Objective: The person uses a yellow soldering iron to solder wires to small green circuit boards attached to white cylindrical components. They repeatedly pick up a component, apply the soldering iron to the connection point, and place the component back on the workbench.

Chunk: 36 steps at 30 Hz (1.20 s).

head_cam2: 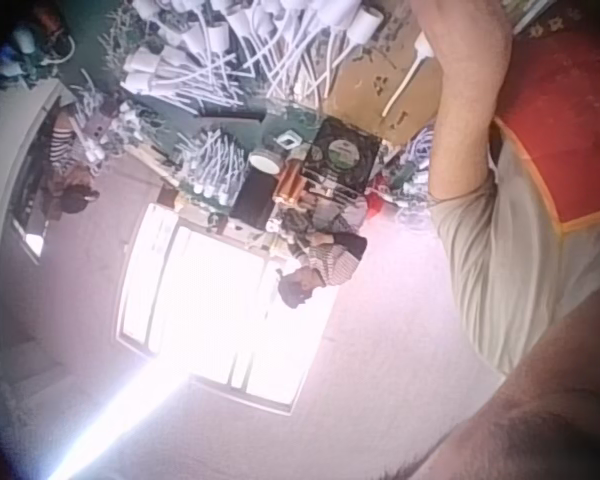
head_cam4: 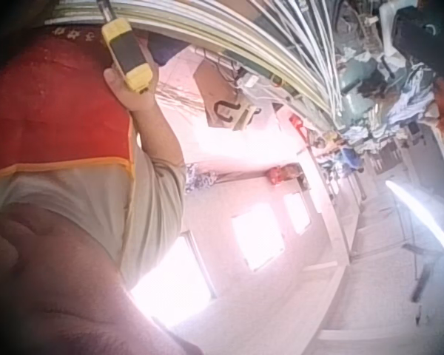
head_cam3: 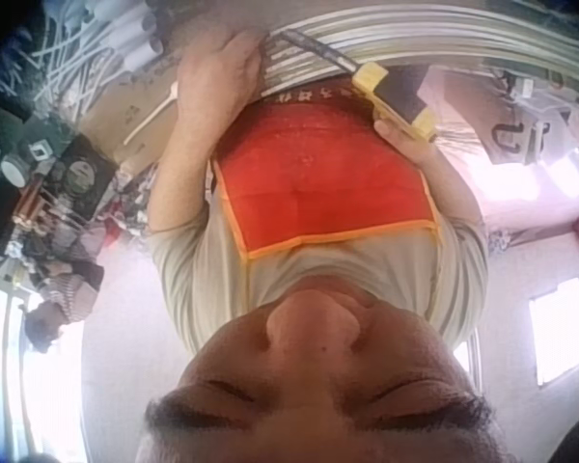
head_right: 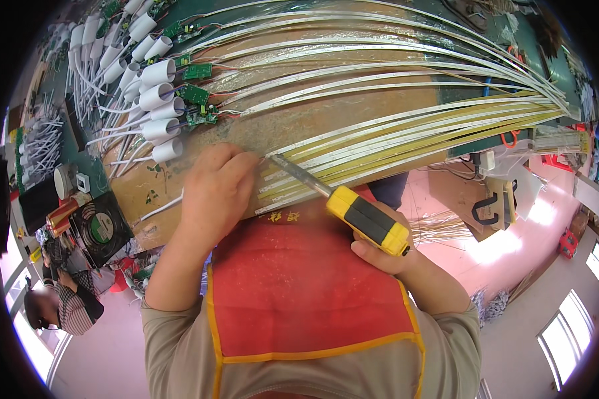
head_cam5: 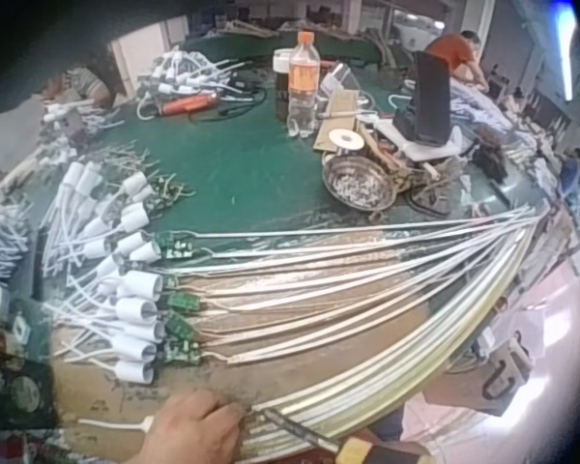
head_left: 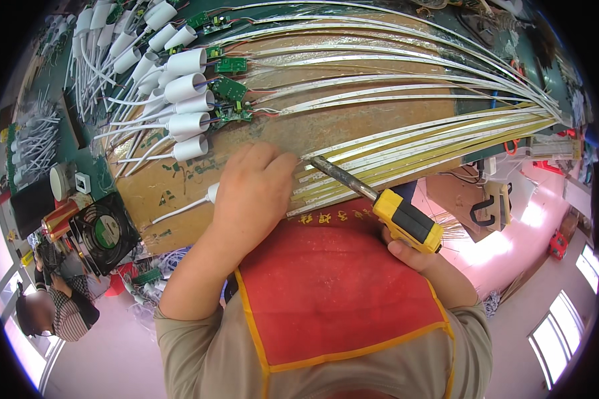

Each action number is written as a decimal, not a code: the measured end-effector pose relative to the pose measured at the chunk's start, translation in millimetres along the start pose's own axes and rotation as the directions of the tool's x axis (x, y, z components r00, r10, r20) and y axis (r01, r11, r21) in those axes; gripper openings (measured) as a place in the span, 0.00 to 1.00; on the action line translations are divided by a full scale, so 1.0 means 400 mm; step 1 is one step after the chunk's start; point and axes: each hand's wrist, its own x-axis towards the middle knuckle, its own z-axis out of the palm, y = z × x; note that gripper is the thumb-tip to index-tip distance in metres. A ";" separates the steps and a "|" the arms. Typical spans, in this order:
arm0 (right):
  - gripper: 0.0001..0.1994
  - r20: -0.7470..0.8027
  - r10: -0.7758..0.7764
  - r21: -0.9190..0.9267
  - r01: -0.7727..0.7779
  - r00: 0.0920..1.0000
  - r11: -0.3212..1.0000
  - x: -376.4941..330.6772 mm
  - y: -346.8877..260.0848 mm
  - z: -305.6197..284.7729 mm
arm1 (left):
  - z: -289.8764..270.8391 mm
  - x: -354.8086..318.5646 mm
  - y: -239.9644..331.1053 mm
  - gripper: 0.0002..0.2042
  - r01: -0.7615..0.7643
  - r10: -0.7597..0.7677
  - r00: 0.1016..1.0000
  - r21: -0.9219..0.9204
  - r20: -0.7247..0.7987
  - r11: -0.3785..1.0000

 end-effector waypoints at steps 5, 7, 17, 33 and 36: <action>0.13 -0.009 -0.009 -0.031 0.008 1.000 0.999 0.003 -0.008 0.003 | 0.002 -0.001 -0.004 0.07 0.008 -0.008 1.000 -0.009 0.003 1.000; 0.13 -0.016 -0.012 -0.013 0.012 1.000 1.000 0.002 -0.006 0.003 | 0.001 0.000 -0.003 0.07 0.008 -0.008 1.000 -0.007 0.005 1.000; 0.16 -0.009 0.000 0.067 0.001 1.000 0.998 -0.017 0.034 -0.006 | -0.003 -0.003 -0.002 0.07 0.031 -0.031 0.999 0.003 0.034 1.000; 0.18 -0.597 -0.457 -0.323 0.323 0.660 0.889 0.328 -0.232 -0.230 | 0.003 -0.002 0.000 0.06 0.037 -0.037 0.999 -0.008 -0.006 0.999; 0.12 -0.629 -0.311 -0.272 0.173 0.713 0.947 0.348 -0.282 -0.219 | 0.005 -0.009 -0.006 0.05 0.018 -0.019 0.999 -0.023 -0.029 1.000</action>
